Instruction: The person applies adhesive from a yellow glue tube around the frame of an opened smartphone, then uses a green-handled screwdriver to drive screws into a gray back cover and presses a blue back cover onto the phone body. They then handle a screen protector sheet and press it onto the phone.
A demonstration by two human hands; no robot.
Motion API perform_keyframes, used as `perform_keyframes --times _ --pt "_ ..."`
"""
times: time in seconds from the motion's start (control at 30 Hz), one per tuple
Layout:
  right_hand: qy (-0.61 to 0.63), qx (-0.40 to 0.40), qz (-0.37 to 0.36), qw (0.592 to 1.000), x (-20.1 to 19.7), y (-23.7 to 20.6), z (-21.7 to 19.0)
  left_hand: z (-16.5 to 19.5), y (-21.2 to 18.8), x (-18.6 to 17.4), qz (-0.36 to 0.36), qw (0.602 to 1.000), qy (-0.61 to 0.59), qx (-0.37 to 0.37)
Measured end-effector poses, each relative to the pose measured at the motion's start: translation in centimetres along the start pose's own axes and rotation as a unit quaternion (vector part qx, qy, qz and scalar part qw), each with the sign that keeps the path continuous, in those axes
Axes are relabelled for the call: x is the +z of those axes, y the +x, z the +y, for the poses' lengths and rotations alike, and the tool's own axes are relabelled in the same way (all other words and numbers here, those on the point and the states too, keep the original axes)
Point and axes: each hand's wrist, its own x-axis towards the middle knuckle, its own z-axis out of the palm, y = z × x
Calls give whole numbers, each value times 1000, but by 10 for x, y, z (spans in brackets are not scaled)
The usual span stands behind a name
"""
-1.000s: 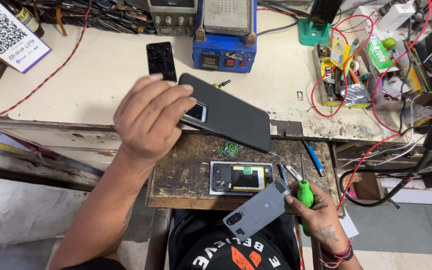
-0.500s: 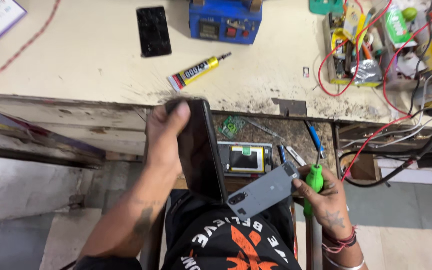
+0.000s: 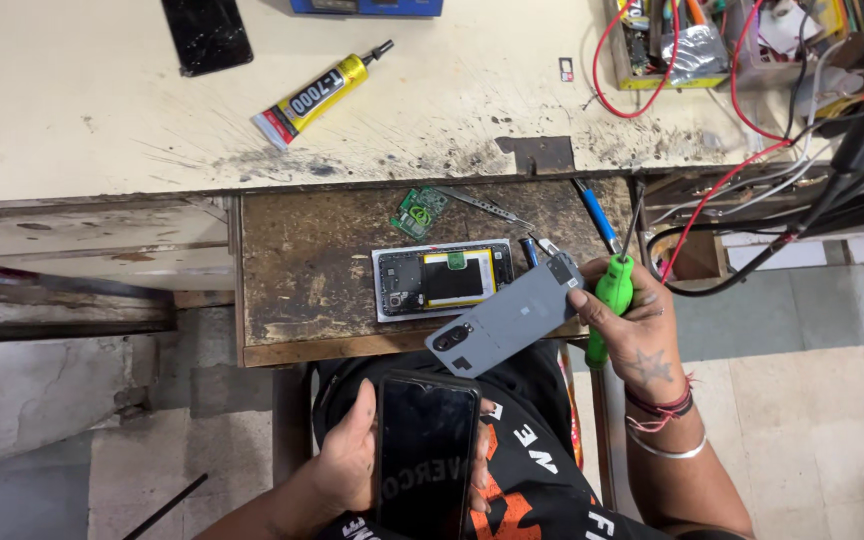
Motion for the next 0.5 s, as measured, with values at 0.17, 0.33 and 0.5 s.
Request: perform_keyframes --times 0.17,0.33,0.5 --pt "11 4 16 1000 -1 -3 -2 -5 4 -4 -13 1000 16 15" --pt "16 4 25 1000 -6 -7 -7 -11 7 -5 -66 997 26 -12" --pt "-11 -25 24 999 -8 -11 -7 -3 15 -1 -26 997 28 66"
